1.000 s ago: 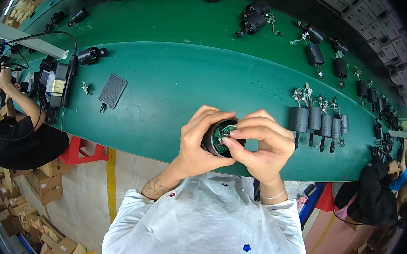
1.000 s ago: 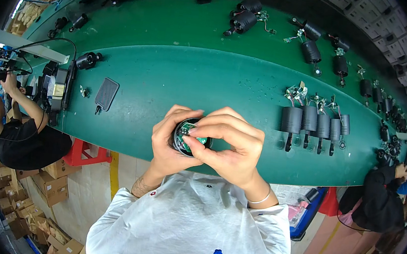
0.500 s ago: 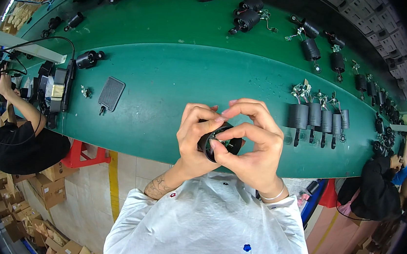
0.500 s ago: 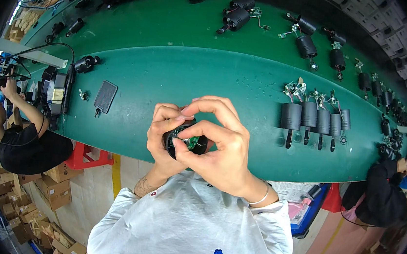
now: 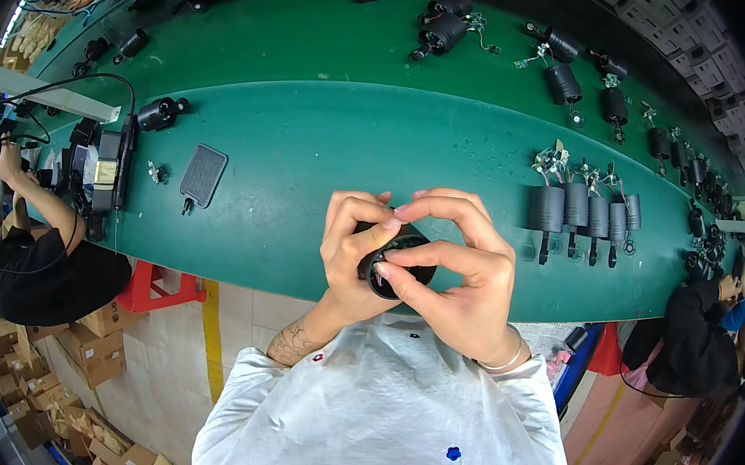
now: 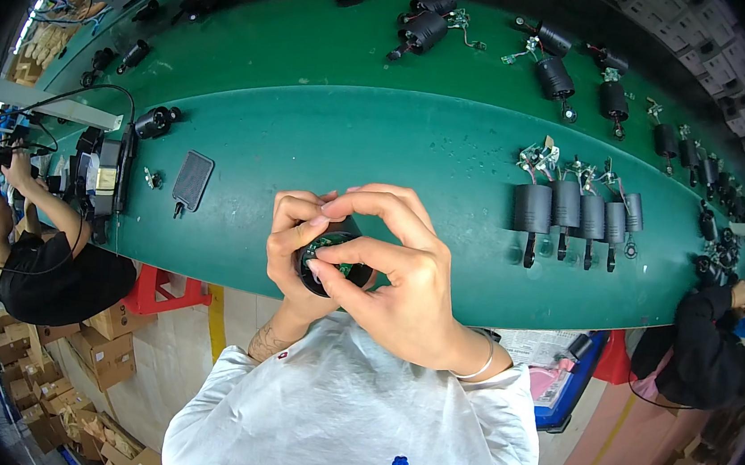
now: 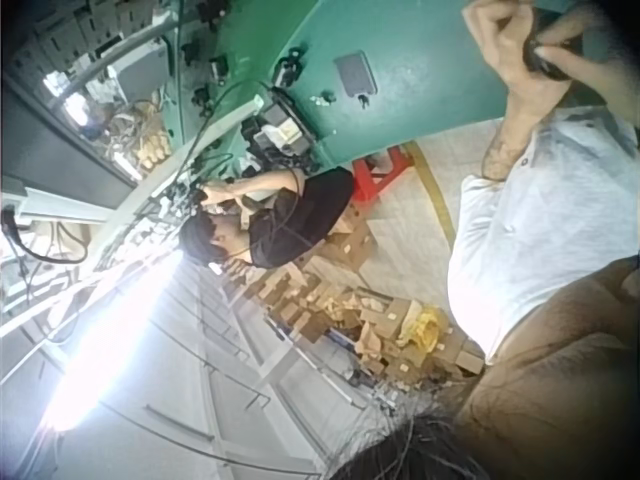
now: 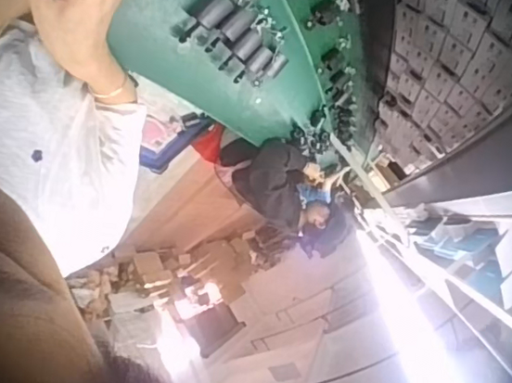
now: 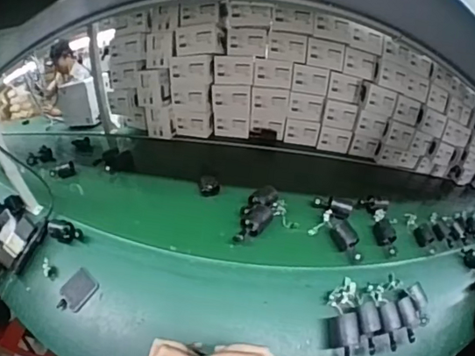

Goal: Assembling electronic components by inserting circuit boards into plastic housings.

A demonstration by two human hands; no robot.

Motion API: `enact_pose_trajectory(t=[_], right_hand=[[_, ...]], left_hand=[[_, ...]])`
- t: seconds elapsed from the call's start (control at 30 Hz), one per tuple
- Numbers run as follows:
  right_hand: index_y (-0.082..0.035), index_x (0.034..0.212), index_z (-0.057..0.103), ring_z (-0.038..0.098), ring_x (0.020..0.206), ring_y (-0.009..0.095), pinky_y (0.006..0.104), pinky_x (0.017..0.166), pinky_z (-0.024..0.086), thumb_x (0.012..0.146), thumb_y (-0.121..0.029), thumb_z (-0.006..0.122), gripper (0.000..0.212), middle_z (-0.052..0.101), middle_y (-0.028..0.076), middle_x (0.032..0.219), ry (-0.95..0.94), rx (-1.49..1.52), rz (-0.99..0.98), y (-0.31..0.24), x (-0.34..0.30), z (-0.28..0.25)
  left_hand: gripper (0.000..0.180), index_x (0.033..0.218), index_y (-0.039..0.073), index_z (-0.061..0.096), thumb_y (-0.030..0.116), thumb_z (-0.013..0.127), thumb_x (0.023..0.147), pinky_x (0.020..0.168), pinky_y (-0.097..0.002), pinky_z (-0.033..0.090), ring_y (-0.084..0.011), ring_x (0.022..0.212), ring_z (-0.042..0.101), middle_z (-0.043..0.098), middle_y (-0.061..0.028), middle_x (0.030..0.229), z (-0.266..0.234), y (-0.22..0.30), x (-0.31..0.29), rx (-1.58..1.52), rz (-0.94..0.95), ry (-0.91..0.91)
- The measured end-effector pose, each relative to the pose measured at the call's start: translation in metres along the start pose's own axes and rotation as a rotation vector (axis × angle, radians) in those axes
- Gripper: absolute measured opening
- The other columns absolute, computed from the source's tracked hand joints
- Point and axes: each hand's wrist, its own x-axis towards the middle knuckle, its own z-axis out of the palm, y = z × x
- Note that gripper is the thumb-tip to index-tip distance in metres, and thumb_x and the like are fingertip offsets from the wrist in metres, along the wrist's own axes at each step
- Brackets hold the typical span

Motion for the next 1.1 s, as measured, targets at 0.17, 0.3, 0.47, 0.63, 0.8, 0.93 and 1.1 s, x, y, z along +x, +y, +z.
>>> enact_pose_trajectory(t=[0.17,0.3,0.47,0.63,0.8,0.93,1.1], right_hand=[[-0.005,0.077,0.074,0.054,0.107,0.028,0.0403,0.090,0.047,0.062,0.000,0.076,0.016,0.064,0.010,0.106,0.031,-0.090,0.011,-0.005,-0.005,-0.002],[-0.005,0.073,0.074,0.054,0.108,0.029,0.0400,0.092,0.046,0.062,0.000,0.076,0.012,0.062,0.012,0.109,0.025,-0.039,0.032,-0.002,-0.005,-0.001],[-0.005,0.083,0.070,0.053,0.109,0.030,0.0408,0.094,0.045,0.064,0.001,0.076,0.021,0.056,0.013,0.119,0.017,-0.026,-0.023,0.014,-0.012,0.000],[-0.007,0.103,0.056,0.052,0.111,0.030,0.0412,0.096,0.043,0.066,0.005,0.074,0.043,0.047,0.014,0.129,0.122,0.544,0.274,0.019,-0.015,0.014],[-0.011,0.114,0.041,0.052,0.112,0.029,0.0399,0.097,0.043,0.067,0.010,0.070,0.059,0.043,0.014,0.133,0.051,0.849,0.448,0.032,-0.016,0.012],[-0.011,0.118,0.039,0.052,0.112,0.028,0.0383,0.096,0.043,0.067,0.012,0.067,0.063,0.043,0.015,0.133,0.038,0.884,0.461,0.033,-0.016,0.013],[-0.010,0.123,0.039,0.053,0.110,0.027,0.0361,0.094,0.044,0.068,0.014,0.064,0.065,0.043,0.015,0.132,0.029,0.943,0.562,0.042,-0.014,0.003]], left_hand=[[0.047,0.112,0.014,0.050,0.006,0.073,0.071,0.082,-0.0435,0.051,-0.0229,0.086,0.049,0.055,-0.0076,0.089,-0.004,-0.003,0.003,0.128,0.094,-0.121],[0.048,0.111,0.015,0.050,0.007,0.074,0.070,0.081,-0.0431,0.051,-0.0232,0.087,0.050,0.056,-0.0079,0.091,0.000,-0.002,0.001,0.062,0.054,-0.052],[0.042,0.107,0.014,0.057,0.008,0.075,0.069,0.078,-0.0423,0.051,-0.0235,0.085,0.051,0.061,-0.0070,0.094,0.006,0.000,0.001,0.041,0.053,0.051],[0.040,0.104,0.013,0.061,0.008,0.075,0.067,0.076,-0.0415,0.051,-0.0240,0.084,0.051,0.064,-0.0064,0.096,0.006,0.001,0.002,0.109,0.075,0.068],[0.049,0.107,0.015,0.056,0.008,0.077,0.063,0.078,-0.0410,0.049,-0.0241,0.088,0.051,0.062,-0.0059,0.097,0.001,0.005,0.001,0.218,0.080,-0.035],[0.046,0.104,0.014,0.059,0.007,0.077,0.063,0.078,-0.0407,0.049,-0.0247,0.086,0.051,0.063,-0.0053,0.096,0.004,0.005,0.002,0.213,0.066,-0.035],[0.042,0.101,0.011,0.064,0.006,0.077,0.062,0.081,-0.0420,0.049,-0.0270,0.086,0.052,0.063,-0.0056,0.098,-0.006,0.006,0.012,0.054,-0.085,-0.239]])
